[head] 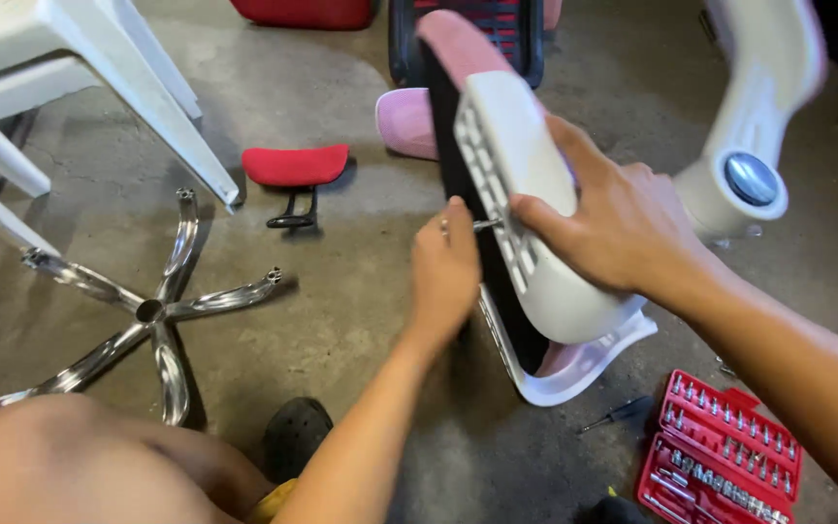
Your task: Assemble the base and seat components of an office chair using a socket wrench and screwdriver.
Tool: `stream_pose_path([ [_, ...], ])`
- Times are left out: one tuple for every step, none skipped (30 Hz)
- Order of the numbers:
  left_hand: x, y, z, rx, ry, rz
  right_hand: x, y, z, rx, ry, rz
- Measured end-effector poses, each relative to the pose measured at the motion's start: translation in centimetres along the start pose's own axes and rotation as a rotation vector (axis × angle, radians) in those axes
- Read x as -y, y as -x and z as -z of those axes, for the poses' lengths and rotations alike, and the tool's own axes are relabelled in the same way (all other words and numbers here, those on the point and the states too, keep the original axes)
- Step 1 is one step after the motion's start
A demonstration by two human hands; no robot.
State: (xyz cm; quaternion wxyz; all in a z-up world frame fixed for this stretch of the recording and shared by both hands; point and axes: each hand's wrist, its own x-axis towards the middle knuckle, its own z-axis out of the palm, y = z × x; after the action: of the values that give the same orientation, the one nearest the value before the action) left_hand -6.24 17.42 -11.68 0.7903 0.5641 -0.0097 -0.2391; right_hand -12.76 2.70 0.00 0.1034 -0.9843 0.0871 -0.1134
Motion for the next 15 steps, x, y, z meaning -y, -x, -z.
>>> stream_pose_path([
  [0.8,-0.7,0.3,-0.007,0.002,-0.005,0.0,0.3,0.0,0.0,-0.001,0.009],
  [1.6,-1.5,0.7,-0.099,-0.249,-0.463,0.0,0.7,0.0,0.032,-0.005,-0.052],
  [2.3,-2.4,0.9,-0.18,-0.503,-0.92,0.0,0.9,0.0,0.064,-0.005,-0.114],
  [2.4,-3.1,1.3,-0.188,-0.502,-0.924,0.0,1.3,0.0,0.063,-0.004,-0.106],
  [2.6,-3.7,1.5,-0.099,-0.52,-1.127,-0.2,2.0,-0.1,0.047,0.003,-0.092],
  [2.9,-4.3,1.6,-0.005,-0.535,-1.328,-0.4,2.7,-0.2,0.03,0.009,-0.078],
  [3.0,-3.8,1.3,-0.005,-0.533,-1.327,-0.8,2.7,-0.2,0.031,0.011,-0.079],
  [3.1,-3.3,0.9,0.013,-0.507,-1.163,-1.2,2.6,-0.3,0.024,0.002,-0.074],
  [2.9,-2.8,0.7,0.036,-0.485,-1.001,-1.6,2.6,-0.4,0.013,-0.011,-0.072],
  [1.4,-1.5,0.3,0.041,-0.488,-1.003,-1.6,2.5,-0.5,0.009,-0.014,-0.076],
  [0.0,0.0,-0.1,0.119,-0.185,-0.414,-1.6,2.6,-0.6,-0.006,-0.041,-0.064],
  [-1.4,1.4,-0.5,0.196,0.113,0.178,-1.6,2.7,-0.7,-0.021,-0.068,-0.052],
  [-2.0,2.2,-0.1,0.194,0.114,0.184,-1.3,2.9,-1.0,-0.016,-0.068,-0.054],
  [-2.7,2.9,0.3,0.202,0.213,0.298,-1.1,3.2,-1.3,-0.048,-0.104,-0.041],
  [-3.6,3.4,0.5,0.215,0.309,0.404,-0.9,3.1,-1.6,-0.091,-0.137,-0.025],
])
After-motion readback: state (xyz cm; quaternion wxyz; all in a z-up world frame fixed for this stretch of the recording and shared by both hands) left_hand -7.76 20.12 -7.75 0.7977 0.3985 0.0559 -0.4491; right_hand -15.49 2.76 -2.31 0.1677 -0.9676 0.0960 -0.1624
